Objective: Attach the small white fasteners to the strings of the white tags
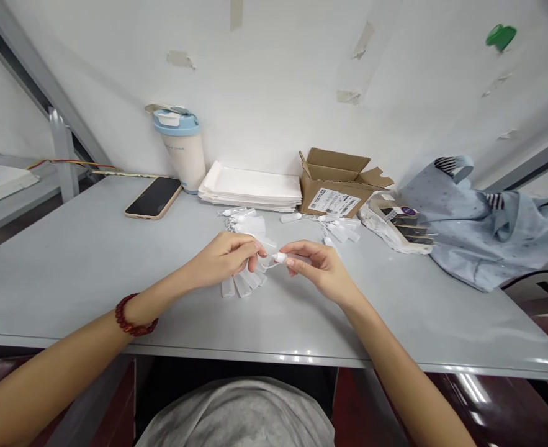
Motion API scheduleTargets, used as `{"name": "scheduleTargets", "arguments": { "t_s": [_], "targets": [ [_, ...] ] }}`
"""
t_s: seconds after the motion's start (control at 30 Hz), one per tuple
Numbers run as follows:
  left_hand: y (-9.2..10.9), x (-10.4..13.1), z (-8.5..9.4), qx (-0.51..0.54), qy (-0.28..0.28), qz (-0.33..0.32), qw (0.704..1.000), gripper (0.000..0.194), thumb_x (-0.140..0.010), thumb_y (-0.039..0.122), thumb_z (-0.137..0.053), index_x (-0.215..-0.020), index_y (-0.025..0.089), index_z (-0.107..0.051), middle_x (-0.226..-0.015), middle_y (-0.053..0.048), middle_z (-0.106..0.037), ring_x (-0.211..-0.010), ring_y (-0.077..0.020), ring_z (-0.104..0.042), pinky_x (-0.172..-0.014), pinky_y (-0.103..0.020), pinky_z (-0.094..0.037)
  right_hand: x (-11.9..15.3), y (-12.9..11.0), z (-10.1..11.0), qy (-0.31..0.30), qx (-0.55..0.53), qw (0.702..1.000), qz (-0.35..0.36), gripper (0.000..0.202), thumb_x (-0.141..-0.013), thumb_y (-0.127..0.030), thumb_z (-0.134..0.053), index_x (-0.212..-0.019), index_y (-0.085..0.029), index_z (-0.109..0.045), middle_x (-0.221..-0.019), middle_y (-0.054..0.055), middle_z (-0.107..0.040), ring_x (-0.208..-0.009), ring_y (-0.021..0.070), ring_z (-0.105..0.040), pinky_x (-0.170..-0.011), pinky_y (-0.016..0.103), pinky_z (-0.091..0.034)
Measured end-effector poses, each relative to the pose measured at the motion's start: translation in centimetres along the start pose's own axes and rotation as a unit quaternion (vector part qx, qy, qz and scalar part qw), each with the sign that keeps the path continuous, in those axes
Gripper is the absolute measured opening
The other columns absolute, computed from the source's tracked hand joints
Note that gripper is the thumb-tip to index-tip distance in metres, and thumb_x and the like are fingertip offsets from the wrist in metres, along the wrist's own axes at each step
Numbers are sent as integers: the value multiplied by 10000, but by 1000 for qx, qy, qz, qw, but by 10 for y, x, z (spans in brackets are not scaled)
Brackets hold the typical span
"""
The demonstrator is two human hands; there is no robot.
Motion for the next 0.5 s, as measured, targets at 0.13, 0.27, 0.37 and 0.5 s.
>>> {"name": "scheduleTargets", "arguments": {
  "t_s": [0.13, 0.27, 0.37, 0.5],
  "targets": [
    [0, 1, 0, -38, 3, 1, 999, 298, -860, 317, -492, -661, 131, -612, -541, 25, -521, -446, -70, -390, -448, -206, -310, 0, -1, 1, 5, 0, 1000, 0, 190, -776, -301, -686, -921, -179, -689, -878, 37, -677, -640, 100, -554, -639, 274, -493],
    [2, 2, -4, -48, -11, -17, 999, 290, -866, 328, -496, -697, 130, -624, -575, 18, -544, -467, -70, -398, -459, -202, -315, 1, -2, 0, 9, 6, 1000, -5, 194, -764, -298, -694, -915, -175, -690, -876, 37, -675, -646, 101, -556, -638, 269, -498],
    [3, 3, -5, -35, -18, -29, 999, 264, -861, 339, -512, -753, 134, -640, -591, 18, -565, -485, -75, -423, -471, -196, -333, 1, -2, 0, 9, 14, 1000, -7, 203, -768, -305, -690, -923, -175, -691, -877, 39, -676, -663, 108, -563, -643, 269, -497],
    [3, 3, -8, -45, -25, -40, 998, 234, -862, 336, -520, -799, 143, -637, -608, 13, -592, -524, -93, -475, -490, -197, -355, 1, -4, 0, 3, 21, 1000, -3, 211, -779, -328, -675, -917, -171, -692, -873, 42, -681, -643, 104, -542, -613, 261, -475]
  ]
}}
Point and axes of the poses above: each hand's wrist, its own x-axis away from the middle knuckle, its own z-axis out of the back of the hand, y = z × x, the point moved 10 cm from there along -x, towards the middle knuckle
